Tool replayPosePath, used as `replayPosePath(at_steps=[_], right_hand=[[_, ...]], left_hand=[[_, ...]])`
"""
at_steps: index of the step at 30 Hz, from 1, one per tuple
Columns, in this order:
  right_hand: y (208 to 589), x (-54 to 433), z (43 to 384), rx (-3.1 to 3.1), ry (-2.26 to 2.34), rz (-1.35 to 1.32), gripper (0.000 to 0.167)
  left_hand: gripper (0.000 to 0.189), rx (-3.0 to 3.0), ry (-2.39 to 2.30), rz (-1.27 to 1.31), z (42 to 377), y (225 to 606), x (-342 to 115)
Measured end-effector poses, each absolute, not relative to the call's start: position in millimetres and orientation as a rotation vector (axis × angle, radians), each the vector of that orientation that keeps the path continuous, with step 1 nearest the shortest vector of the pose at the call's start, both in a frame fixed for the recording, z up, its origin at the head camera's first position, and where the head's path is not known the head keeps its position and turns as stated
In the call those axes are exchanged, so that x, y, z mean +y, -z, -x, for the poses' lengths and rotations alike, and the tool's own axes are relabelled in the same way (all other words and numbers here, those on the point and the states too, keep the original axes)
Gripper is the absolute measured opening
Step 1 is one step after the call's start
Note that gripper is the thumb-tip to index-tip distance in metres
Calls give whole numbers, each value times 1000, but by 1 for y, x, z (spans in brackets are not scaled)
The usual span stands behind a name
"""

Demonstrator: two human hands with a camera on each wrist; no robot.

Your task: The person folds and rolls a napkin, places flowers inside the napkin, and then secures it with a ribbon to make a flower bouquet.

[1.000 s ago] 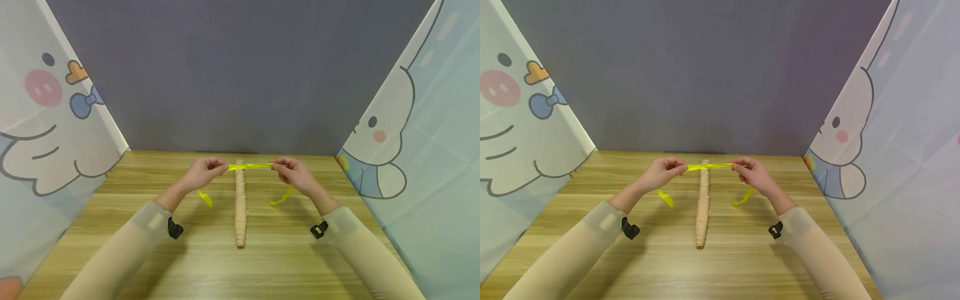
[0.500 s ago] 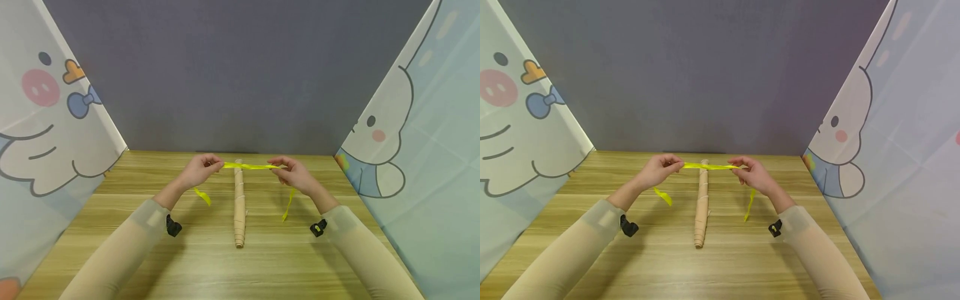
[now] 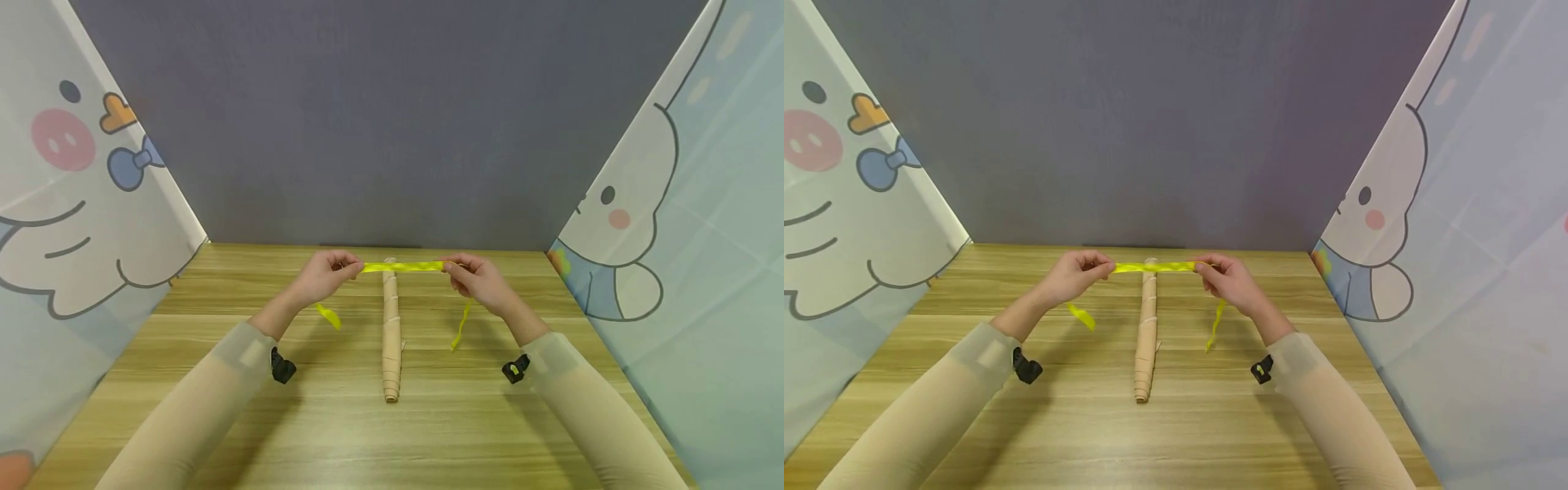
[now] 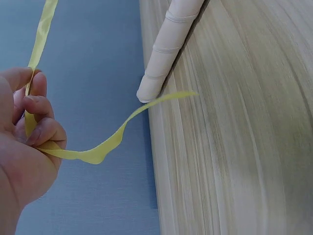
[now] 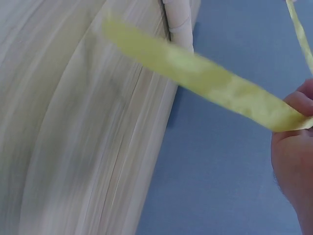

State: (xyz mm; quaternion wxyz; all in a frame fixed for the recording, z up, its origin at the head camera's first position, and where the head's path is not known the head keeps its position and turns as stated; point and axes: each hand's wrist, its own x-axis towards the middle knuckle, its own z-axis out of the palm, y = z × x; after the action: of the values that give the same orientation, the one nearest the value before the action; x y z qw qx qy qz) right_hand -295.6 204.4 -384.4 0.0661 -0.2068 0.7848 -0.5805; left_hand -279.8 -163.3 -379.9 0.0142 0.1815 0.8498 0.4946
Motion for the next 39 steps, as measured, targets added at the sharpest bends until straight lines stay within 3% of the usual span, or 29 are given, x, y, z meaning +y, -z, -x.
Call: replayPosePath(at_steps=[9,15,39], right_hand=[[385,204,302,2326,1840,671,24],[388,208,312,2384,1697,648,32],[425,189,379,2605,1345,574,39]], left_hand=[[27,2618,-1525,-628,286,381,-164],[22,2651,-1423,-737,291,385,-167],[35,2712,-1363,-543,356,419,-169]])
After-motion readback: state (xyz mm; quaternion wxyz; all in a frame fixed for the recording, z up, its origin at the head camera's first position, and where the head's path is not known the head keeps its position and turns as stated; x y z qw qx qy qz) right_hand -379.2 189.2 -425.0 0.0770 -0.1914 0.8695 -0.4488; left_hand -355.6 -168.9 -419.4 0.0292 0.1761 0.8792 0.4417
